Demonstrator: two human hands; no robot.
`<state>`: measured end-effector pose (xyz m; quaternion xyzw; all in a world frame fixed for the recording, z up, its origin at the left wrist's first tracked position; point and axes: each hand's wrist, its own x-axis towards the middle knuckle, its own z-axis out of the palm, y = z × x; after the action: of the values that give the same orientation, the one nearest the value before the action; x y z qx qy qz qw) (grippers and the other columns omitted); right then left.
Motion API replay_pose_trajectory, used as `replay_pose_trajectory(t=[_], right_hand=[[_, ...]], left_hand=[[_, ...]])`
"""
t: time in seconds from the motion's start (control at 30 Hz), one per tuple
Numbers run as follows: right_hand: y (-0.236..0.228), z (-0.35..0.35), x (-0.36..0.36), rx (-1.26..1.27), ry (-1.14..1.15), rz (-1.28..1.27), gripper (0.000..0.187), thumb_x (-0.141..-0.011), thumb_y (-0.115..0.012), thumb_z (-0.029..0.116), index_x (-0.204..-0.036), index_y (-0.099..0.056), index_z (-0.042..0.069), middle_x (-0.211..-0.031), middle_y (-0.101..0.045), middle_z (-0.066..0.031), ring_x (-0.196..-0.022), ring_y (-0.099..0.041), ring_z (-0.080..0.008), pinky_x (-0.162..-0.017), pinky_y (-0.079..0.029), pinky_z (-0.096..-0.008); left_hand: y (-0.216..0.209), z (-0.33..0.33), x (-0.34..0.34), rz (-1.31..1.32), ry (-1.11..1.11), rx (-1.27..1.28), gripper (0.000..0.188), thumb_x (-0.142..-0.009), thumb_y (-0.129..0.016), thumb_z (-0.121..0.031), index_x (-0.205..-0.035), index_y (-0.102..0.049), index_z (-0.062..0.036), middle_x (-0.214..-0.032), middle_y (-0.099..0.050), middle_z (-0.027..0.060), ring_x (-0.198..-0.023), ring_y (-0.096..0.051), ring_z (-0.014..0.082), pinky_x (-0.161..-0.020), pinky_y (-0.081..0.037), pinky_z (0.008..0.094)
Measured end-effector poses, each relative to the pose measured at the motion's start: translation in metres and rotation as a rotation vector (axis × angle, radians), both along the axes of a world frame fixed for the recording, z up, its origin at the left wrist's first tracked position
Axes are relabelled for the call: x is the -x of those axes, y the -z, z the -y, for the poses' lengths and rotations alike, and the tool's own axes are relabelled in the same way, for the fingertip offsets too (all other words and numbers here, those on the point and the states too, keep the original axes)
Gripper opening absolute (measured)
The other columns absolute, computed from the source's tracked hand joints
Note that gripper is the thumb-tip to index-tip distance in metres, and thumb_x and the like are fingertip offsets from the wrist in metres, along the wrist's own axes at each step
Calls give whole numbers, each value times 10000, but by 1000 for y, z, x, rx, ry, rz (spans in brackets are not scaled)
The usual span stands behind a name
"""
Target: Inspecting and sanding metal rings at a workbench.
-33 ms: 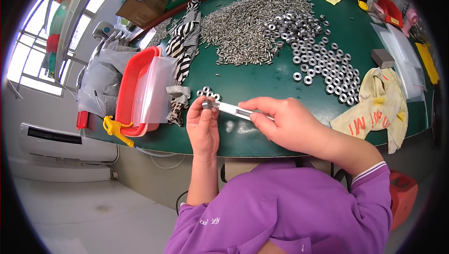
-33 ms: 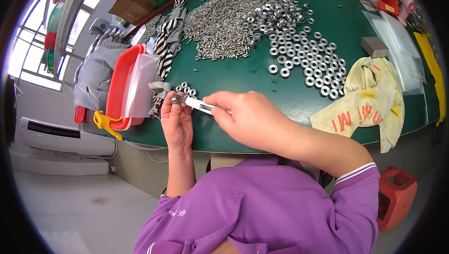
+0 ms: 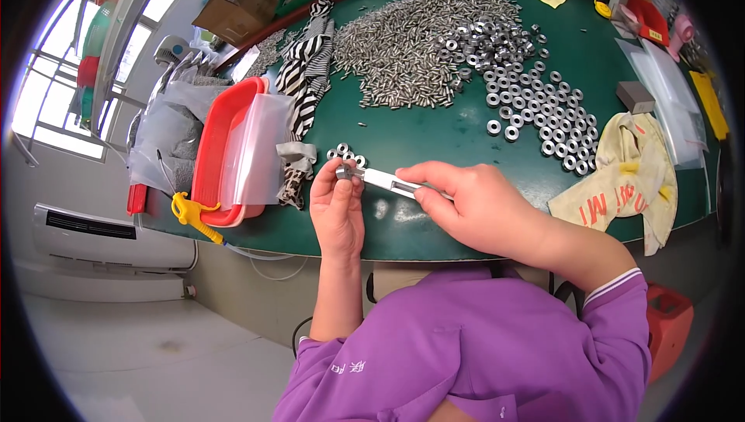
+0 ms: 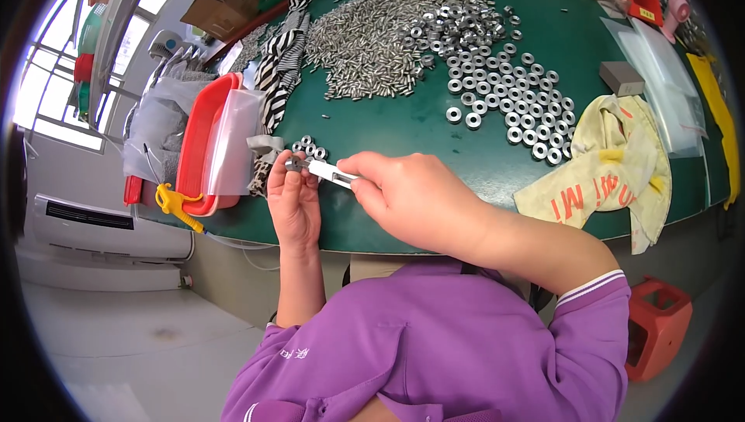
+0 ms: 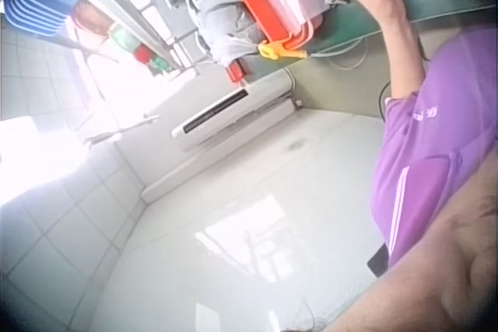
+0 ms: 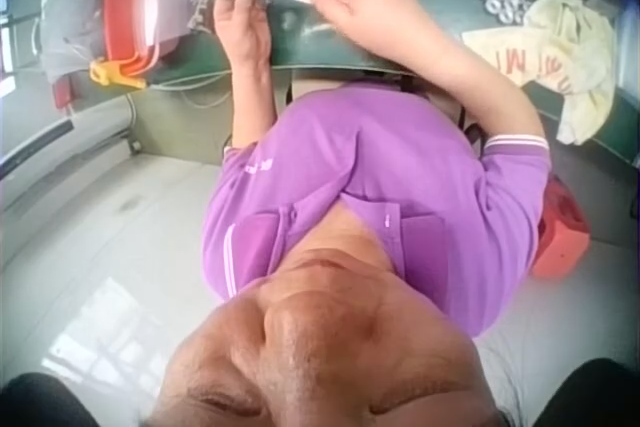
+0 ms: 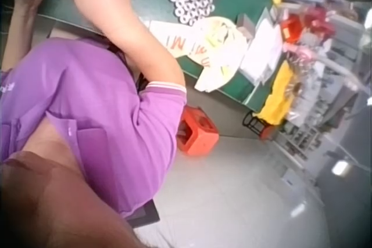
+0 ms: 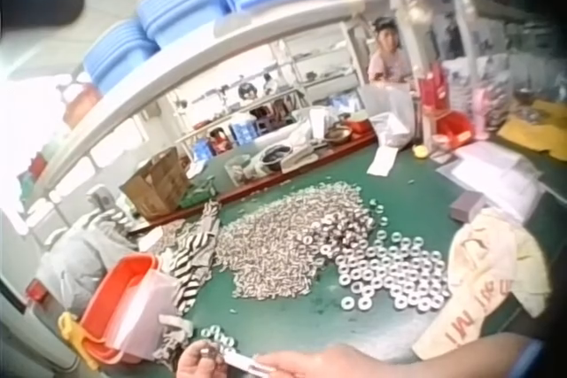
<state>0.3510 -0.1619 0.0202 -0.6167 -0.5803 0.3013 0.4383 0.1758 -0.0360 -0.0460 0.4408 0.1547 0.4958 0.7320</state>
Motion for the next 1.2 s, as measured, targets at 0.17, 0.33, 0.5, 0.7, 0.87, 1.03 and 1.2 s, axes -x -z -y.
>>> replay_pose_trajectory(t=[0.17, 0.33, 0.5, 0.7, 0.87, 1.03, 1.2], right_hand=[[13, -2, 2, -335, 66, 283, 213, -839, -586, 157, -1045, -598, 105, -708, -631, -103, -656, -622, -297, -590, -499, -395], [9, -3, -4, -437, 26, 329, 310, -809, -610, 90, -1118, -621, 108, -650, -569, -67, -581, -565, -235, -548, -456, -350], [9, -4, -3, -466, 6, 326, 327, -797, -621, 92, -1124, -624, 113, -614, -516, -58, -563, -538, -227, -529, -442, -348], [8, -2, -3, -446, -12, 345, 318, -797, -623, 120, -1114, -616, 130, -645, -529, -54, -590, -552, -234, -542, -456, -357], [7, -1, -3, -385, -32, 320, 313, -799, -619, 145, -1112, -610, 150, -674, -546, -56, -625, -573, -249, -563, -473, -369], [9, 0, -4, -487, -26, 455, 390, -770, -637, 79, -1154, -622, 141, -634, -487, -41, -571, -513, -215, -524, -433, -335], [5, 2, -1, -503, -3, 534, 406, -757, -640, 64, -1153, -624, 151, -646, -436, -38, -584, -487, -212, -521, -421, -338]], left_hand=[[-1, -5, 3, 42, 27, 27, 298, -893, -587, -93, -1178, -530, -23, -1071, -588, 99, -864, -554, 135, -802, -463, 257], [-3, -5, 7, 74, 71, 44, 307, -901, -588, -148, -1177, -530, -26, -1058, -584, 96, -879, -539, 143, -803, -458, 266], [-3, -6, 10, 60, 74, 56, 333, -896, -602, -187, -1180, -525, -31, -1036, -587, 87, -883, -540, 139, -798, -452, 257], [-5, -2, 6, 41, 63, 84, 328, -892, -608, -184, -1169, -526, -29, -1020, -593, 75, -877, -552, 127, -786, -453, 236], [-3, -4, 7, 28, 61, 69, 321, -878, -628, -171, -1148, -537, -24, -1014, -598, 73, -868, -561, 125, -768, -457, 227], [-5, -7, 12, 14, 73, 45, 291, -867, -640, -139, -1119, -554, -22, -990, -607, 70, -878, -574, 126, -743, -461, 224], [-12, -6, 13, -41, 53, 43, 259, -864, -637, -113, -1094, -571, -13, -941, -626, 77, -846, -588, 130, -728, -467, 228]])
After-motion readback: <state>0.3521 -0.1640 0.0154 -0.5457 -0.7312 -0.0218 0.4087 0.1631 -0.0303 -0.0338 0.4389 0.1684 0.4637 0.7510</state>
